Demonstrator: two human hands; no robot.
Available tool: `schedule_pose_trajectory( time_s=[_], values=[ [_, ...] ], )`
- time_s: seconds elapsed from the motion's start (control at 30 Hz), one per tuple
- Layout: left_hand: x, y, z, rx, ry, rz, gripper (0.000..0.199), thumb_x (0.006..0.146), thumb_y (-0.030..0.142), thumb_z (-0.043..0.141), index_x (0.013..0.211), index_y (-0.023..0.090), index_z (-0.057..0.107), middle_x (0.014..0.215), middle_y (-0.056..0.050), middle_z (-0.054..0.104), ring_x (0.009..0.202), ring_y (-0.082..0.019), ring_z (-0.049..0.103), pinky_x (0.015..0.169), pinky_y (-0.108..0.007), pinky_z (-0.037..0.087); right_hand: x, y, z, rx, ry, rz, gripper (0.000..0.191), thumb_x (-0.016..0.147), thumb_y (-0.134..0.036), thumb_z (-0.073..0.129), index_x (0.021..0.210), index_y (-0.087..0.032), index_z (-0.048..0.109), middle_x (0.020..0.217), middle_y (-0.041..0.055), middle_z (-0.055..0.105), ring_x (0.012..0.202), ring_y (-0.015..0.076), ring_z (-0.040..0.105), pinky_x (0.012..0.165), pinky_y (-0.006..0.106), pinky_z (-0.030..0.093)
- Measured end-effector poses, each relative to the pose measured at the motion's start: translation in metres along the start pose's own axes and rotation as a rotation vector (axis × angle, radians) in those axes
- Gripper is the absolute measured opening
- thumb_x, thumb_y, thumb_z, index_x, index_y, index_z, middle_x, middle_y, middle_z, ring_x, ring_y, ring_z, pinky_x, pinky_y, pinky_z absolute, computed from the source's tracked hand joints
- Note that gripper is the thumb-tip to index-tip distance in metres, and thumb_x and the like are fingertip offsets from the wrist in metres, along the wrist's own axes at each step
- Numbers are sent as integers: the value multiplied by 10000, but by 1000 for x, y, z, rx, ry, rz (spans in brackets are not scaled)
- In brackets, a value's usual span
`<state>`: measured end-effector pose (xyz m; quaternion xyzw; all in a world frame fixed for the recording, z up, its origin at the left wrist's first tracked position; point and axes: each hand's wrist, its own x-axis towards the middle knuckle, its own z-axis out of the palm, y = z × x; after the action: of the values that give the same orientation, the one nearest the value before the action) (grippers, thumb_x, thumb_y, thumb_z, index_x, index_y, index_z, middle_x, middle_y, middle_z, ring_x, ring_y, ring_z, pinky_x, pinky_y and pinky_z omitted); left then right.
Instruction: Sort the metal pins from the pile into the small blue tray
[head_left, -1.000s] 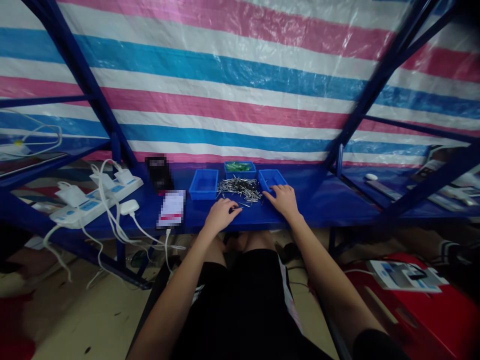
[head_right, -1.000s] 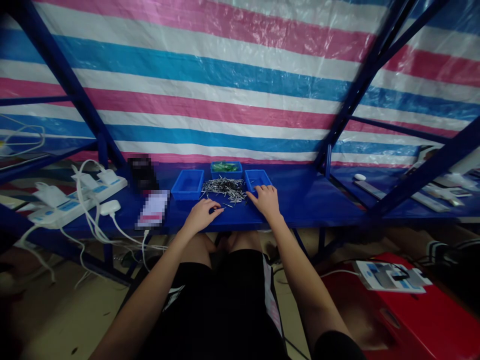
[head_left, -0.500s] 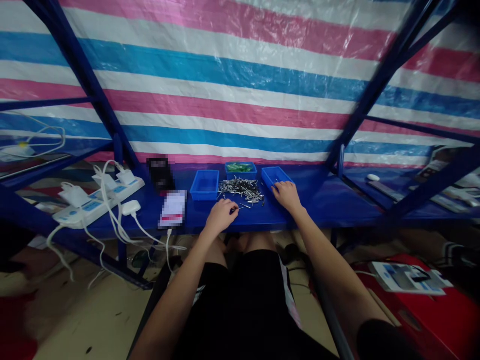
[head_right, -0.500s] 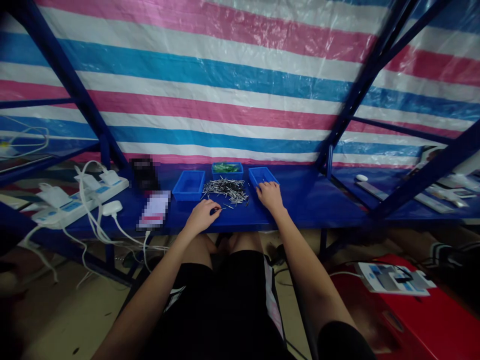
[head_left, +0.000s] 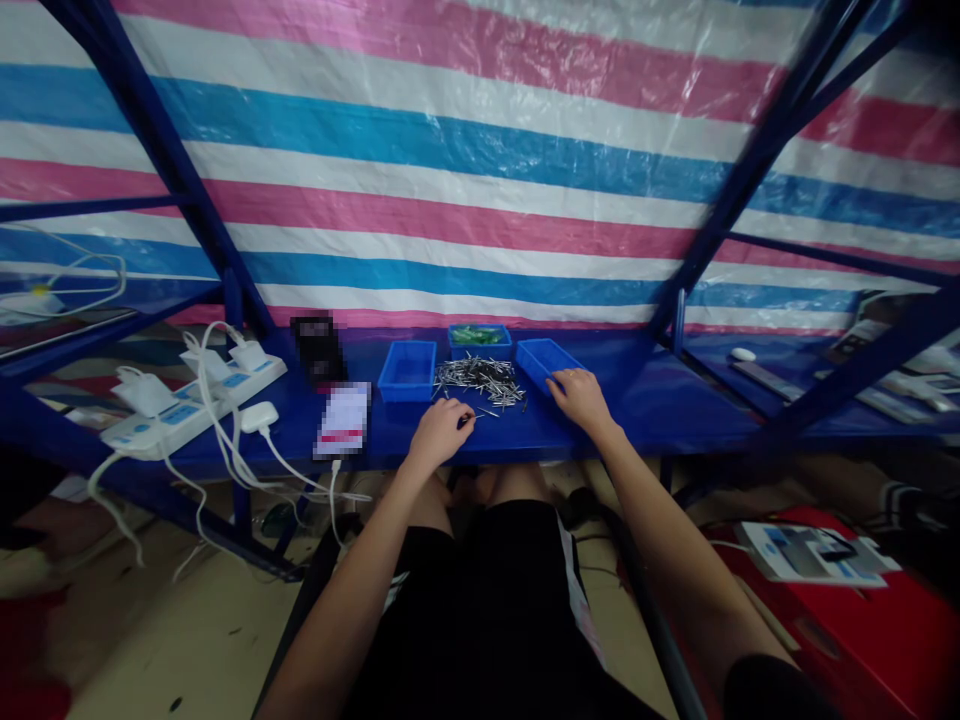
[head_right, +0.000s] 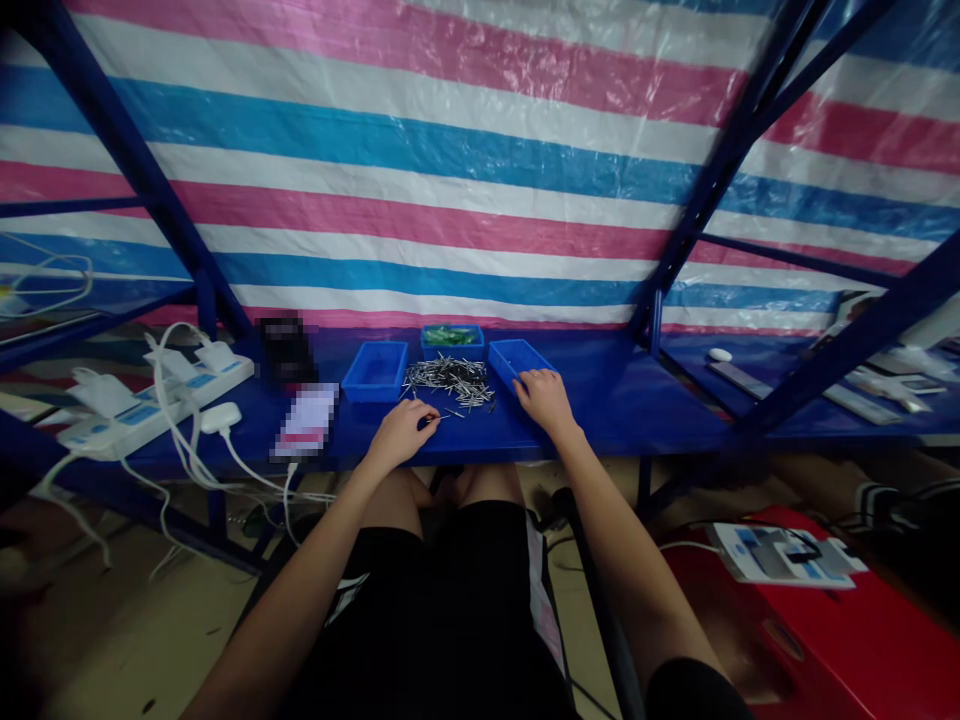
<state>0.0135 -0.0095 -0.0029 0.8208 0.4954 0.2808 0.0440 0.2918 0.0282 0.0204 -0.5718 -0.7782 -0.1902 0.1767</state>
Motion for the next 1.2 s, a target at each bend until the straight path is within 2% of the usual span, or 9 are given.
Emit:
schedule_pose_trajectory(
  time_s=[0.13,0.37,0.43,0.53,0.6,0.7,0.8,0.93,1.2],
  values=[
    [0,0,0,-1,1,-6,178,838,293,475,849,218,636,854,-35,610,847,-192,518,742,-307,397,2,-9,4,-57,38,57,292,899,-310,376,806,-158,608,806,86,642,809,204,531,760,310,267],
    [0,3,-3,4,-10,-16,180,839,294,480,854,216,641,859,-36,614,850,-188,521,740,-299,401,7,-28,6,-20,9,40,295,896,-301,377,814,-154,619,798,96,632,814,209,520,775,323,282],
    [0,3,-3,9,-8,-15,181,841,298,479,850,218,641,849,-35,613,847,-187,519,733,-297,399,5,-32,3,2,52,48,292,893,-321,389,876,-151,626,861,108,628,859,219,514,801,330,292],
    [0,3,-2,26,1,-19,186,844,309,477,852,221,640,844,-34,614,846,-189,517,724,-297,392,-6,-43,-5,41,201,114,318,886,-343,408,1069,-151,583,1088,135,570,1008,242,466,846,341,300],
    [0,2,-2,39,3,-31,186,840,318,484,870,221,640,851,-34,617,848,-192,517,717,-297,388,-19,-55,-10,73,234,164,314,894,-321,390,1106,-167,564,1137,128,545,1023,238,456,832,334,316],
    [1,2,-2,57,4,-70,190,826,336,507,894,216,638,843,-36,622,843,-196,518,713,-299,385,-38,-78,-13,119,66,134,268,896,-295,381,989,-187,608,977,98,605,899,216,497,769,317,343],
    [2,1,-1,59,13,-94,195,823,350,509,868,214,641,831,-41,619,834,-196,521,712,-298,382,-44,-99,-8,166,-50,102,268,891,-326,401,951,-180,617,958,101,617,914,227,502,765,318,359],
    [2,-1,0,49,25,-89,174,820,335,513,833,217,641,798,-41,613,806,-200,523,699,-302,381,-28,-109,4,279,-57,65,300,886,-378,413,975,-174,614,975,112,615,951,231,506,809,328,378],
    [1,-1,0,26,72,-139,154,833,301,500,878,219,622,803,-34,610,819,-191,534,684,-282,384,0,-96,26,380,-37,37,257,850,-372,489,945,-173,621,939,95,590,922,201,515,858,328,377]
  ],
)
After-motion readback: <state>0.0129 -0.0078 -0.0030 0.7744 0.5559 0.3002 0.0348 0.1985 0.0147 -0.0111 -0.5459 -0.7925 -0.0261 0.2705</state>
